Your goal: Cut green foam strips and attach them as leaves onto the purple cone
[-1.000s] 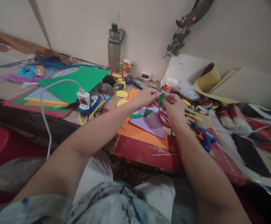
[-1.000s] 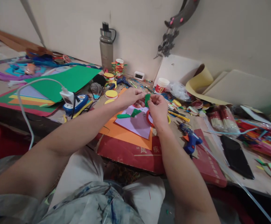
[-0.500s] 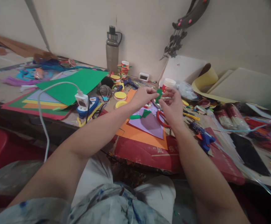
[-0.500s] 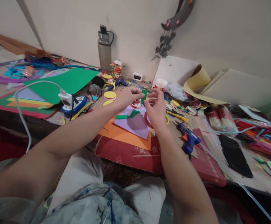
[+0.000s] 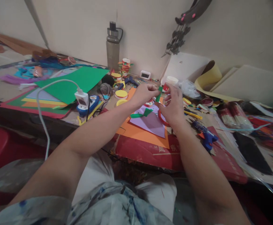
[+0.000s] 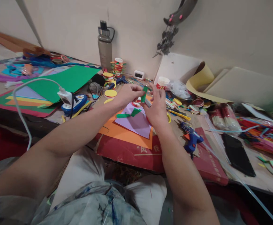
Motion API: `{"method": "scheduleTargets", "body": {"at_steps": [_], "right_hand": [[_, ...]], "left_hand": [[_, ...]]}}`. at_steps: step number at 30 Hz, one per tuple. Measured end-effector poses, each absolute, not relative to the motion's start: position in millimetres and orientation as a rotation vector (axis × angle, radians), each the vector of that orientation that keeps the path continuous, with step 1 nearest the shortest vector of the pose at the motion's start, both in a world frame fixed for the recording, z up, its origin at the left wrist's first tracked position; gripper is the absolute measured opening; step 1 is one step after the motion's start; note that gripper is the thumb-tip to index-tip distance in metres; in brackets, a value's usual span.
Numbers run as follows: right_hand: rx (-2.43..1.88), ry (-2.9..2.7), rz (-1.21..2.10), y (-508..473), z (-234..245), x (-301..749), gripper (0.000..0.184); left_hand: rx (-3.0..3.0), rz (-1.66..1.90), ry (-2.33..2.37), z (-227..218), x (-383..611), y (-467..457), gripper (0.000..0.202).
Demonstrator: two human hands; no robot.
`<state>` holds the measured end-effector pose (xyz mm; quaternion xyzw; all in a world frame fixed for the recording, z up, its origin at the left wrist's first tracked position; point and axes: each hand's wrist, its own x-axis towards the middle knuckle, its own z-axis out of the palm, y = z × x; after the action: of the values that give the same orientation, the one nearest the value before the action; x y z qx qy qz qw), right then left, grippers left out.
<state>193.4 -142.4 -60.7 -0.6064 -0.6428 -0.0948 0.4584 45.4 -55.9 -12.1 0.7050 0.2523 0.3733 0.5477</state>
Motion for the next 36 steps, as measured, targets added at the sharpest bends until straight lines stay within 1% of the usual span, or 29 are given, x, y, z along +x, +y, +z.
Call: {"method": "scheduleTargets", "body": {"at_steps": [4,8,12,14,16,18,21,22,26,28,31,34,36], "right_hand": [[-1.512,-1.626,-0.300,-141.9,-61.4,194.8,0.071],[-1.516,-1.612,-0.265,-140.8,-61.5,196.0,0.062],[-1.491,-1.576,-0.231,-140.5,-60.4,195.2,0.059],[-1.466,-1.566,-0.208,-140.1,-59.7,194.5,0.060],[-1.431,-1.549,-0.138,-139.0,-59.3,194.2,0.064],[-1.374,-1.483,-0.025,-137.4,-59.0,194.7,0.064],[-1.288,-1.250,0.180,-135.9,-57.5,194.6,0.048],[-1.275,-1.167,0.250,-136.2,-56.5,193.7,0.046],[-1.292,-1.057,0.423,-139.8,-50.9,185.6,0.048],[-1.300,-1.061,0.426,-141.5,-48.5,181.8,0.043],[-1.309,-1.013,0.416,-141.9,-47.0,181.0,0.029],[-1.360,-0.981,0.391,-141.0,-47.0,186.5,0.015],[-1.415,-1.007,0.332,-140.6,-46.5,191.9,0.010]], "left_hand": [[1.687,0.840,0.609,-11.7,45.6,-57.2,0.020],[1.624,0.760,0.569,-11.6,45.7,-56.8,0.020],[1.577,0.672,0.499,-10.8,45.6,-55.8,0.022],[1.617,0.653,0.480,-11.4,46.4,-54.5,0.021],[1.712,0.708,0.484,-13.4,48.0,-52.4,0.021],[1.849,0.859,0.518,-16.7,49.8,-50.1,0.018],[2.110,1.111,0.575,-22.6,51.4,-48.3,0.012],[2.208,1.163,0.581,-24.7,51.6,-48.2,0.011],[2.540,1.256,0.477,-32.1,52.4,-47.8,0.013],[2.617,1.258,0.389,-34.7,53.8,-46.7,0.013],[2.584,1.204,0.296,-35.9,56.2,-44.8,0.010],[2.390,1.056,0.260,-32.8,56.4,-43.3,0.008],[2.211,0.950,0.282,-28.5,54.4,-42.7,0.008]]}}
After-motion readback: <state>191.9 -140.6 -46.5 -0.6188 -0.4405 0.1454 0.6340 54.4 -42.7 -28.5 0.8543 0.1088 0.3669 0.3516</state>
